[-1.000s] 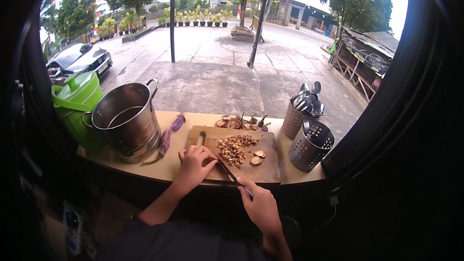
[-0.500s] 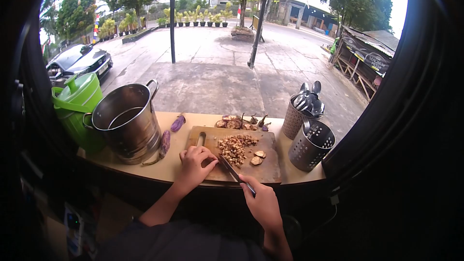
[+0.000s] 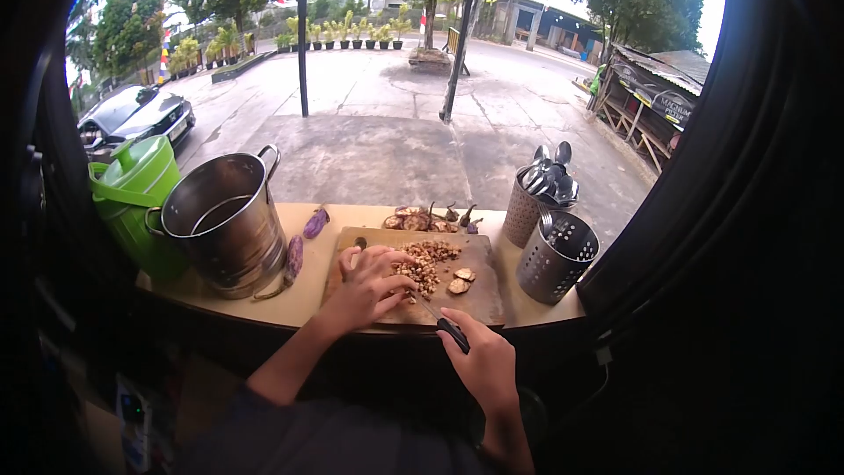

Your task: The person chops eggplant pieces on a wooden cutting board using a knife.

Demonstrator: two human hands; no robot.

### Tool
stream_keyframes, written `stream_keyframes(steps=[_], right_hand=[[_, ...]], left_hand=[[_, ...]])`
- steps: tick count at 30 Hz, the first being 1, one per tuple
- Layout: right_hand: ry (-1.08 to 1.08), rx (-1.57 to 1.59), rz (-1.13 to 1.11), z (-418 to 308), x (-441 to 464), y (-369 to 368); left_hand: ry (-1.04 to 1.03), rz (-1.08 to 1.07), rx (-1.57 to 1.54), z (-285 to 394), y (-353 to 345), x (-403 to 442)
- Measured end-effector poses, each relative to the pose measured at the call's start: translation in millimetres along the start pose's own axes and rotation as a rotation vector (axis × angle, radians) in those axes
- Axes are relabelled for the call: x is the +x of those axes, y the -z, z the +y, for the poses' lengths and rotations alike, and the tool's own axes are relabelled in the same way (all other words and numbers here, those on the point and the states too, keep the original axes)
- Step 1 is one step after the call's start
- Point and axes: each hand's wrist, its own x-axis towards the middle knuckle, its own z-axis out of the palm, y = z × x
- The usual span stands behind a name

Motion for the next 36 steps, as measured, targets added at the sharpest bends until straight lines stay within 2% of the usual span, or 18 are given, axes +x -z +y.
stream_keyframes(steps=[5,10,13,16,18,24,26,30,36], right_hand=[[-0.007,0.001,0.025,8.4,-8.7,14.9],[-0.216,-0.009,-0.014,21.8,-15.2,32.0],[-0.196,0.031,0.084,45.8,-23.6,26.6],[-0.209,0.101,0.147,52.1,-30.6,26.6],[-0.234,0.200,0.189,59.8,-36.9,25.6],[-0.346,0.231,0.203,58.3,-51.0,31.6],[-0.362,0.244,0.201,57.5,-56.5,32.6],[-0.389,0.318,0.197,64.4,-66.2,32.7],[-0.397,0.338,0.205,58.0,-64.2,33.2]], left_hand=[[0.083,-0.019,0.044,-16.4,-0.8,-1.1],[0.101,-0.009,0.033,-18.3,1.5,5.6],[0.081,0.013,0.005,-15.1,1.0,14.0],[0.095,0.047,-0.188,-6.8,-5.1,28.4],[0.079,-0.060,-0.184,6.2,-5.6,38.1],[-0.064,-0.152,-0.148,28.1,-44.3,60.4],[-0.039,-0.246,-0.029,33.7,-47.6,65.9],[0.011,-0.293,-0.029,34.2,-49.7,69.1],[0.206,-0.122,-0.244,25.3,-18.8,64.2]])
